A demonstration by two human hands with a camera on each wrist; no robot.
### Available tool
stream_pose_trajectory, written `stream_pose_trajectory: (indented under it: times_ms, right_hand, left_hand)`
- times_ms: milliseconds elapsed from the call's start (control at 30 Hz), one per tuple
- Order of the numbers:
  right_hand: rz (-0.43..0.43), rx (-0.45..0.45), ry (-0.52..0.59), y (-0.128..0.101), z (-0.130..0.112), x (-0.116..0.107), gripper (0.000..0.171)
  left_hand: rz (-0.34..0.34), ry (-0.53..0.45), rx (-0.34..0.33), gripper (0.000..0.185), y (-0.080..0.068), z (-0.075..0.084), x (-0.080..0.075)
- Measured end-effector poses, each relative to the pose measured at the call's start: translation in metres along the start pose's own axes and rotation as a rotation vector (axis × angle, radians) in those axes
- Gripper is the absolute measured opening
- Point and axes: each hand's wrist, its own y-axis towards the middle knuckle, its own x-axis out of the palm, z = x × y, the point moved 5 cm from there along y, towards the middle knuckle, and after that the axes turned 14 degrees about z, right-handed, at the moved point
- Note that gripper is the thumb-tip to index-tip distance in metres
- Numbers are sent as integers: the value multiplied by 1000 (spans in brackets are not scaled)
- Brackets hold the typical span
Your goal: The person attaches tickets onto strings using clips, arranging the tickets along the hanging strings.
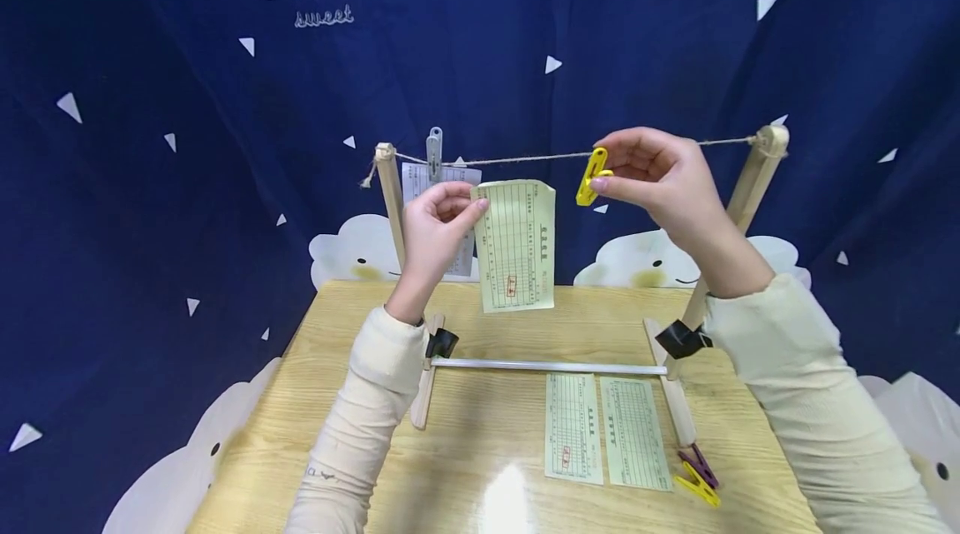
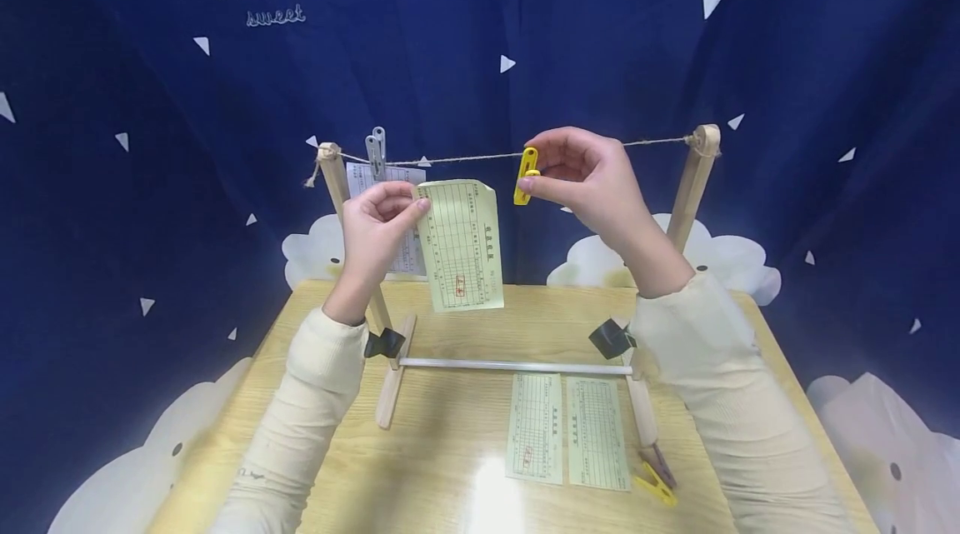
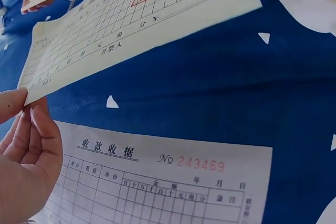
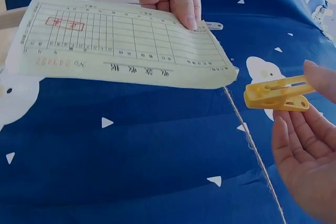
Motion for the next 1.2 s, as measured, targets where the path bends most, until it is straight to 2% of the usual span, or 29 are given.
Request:
stream_pose_trajectory:
  times_ms: [233, 667, 967, 1200]
  right_hand:
    - [-6, -5, -16, 13, -4, 9, 26]
    - [-6, -19, 30, 37, -10, 27, 24]
    - [15, -2, -43, 50, -10, 37, 26]
    - [26, 24, -144, 54, -4, 42, 19]
  left_hand:
    - [31, 36, -10, 16, 6, 2, 2]
    - [53, 8, 5, 17, 13, 2, 10]
    - [87, -21, 27, 16, 12, 4, 10]
    - [97, -22, 25, 15, 9, 2, 8]
